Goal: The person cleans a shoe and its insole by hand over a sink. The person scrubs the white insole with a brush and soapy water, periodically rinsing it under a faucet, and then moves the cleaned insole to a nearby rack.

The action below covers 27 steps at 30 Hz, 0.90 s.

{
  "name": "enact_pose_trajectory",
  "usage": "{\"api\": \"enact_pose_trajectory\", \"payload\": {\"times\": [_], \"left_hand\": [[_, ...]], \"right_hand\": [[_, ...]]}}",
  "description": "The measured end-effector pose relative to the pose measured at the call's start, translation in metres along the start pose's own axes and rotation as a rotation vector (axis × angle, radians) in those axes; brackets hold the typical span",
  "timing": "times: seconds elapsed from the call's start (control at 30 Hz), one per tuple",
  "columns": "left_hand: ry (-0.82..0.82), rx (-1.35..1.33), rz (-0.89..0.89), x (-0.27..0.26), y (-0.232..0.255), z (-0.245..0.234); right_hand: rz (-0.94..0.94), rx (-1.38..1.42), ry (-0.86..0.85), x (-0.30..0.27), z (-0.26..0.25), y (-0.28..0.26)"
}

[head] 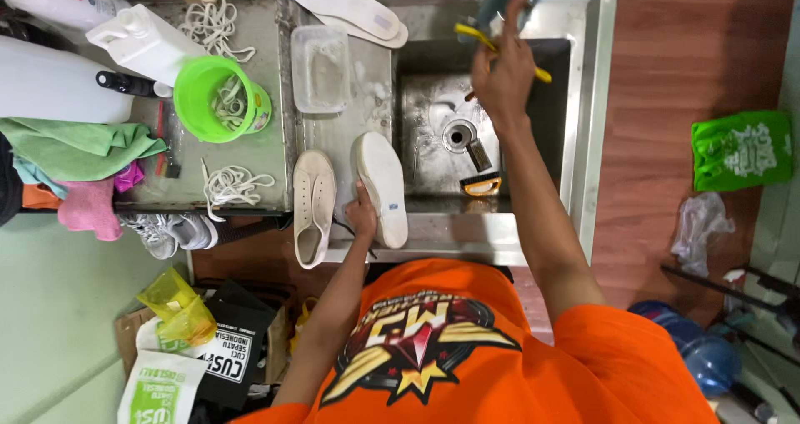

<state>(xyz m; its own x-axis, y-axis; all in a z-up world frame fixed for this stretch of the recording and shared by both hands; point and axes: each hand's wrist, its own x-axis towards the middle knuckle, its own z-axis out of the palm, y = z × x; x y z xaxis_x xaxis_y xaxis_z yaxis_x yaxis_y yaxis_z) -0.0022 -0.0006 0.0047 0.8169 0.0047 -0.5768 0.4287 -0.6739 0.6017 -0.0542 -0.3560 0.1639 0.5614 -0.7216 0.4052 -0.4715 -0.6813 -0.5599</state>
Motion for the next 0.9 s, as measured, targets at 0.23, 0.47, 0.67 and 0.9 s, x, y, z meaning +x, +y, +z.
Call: {"api": "enact_pose_trajectory", "payload": {"times": [0.23, 0.47, 0.67, 0.9], "left_hand": [[0.034, 0.137, 0.059, 0.016, -0.020, 0.011], [-0.024, 0.009, 0.082, 0.012, -0.013, 0.006], [-0.040, -0.208, 0.153, 0.013, -0.007, 0.006], [-0.095, -0.191, 0.150, 0.023, -0.021, 0.002]], "right_hand": [[0.176, 0.035, -0.256, 0.024, -0.020, -0.030], [0.060, 0.165, -0.118, -0.145, 0.036, -0.010], [0.246, -0.039, -0.433, -0.191, 0.161, 0.049], [-0.197, -0.129, -0.282, -0.056, 0.235, -0.117]]}}
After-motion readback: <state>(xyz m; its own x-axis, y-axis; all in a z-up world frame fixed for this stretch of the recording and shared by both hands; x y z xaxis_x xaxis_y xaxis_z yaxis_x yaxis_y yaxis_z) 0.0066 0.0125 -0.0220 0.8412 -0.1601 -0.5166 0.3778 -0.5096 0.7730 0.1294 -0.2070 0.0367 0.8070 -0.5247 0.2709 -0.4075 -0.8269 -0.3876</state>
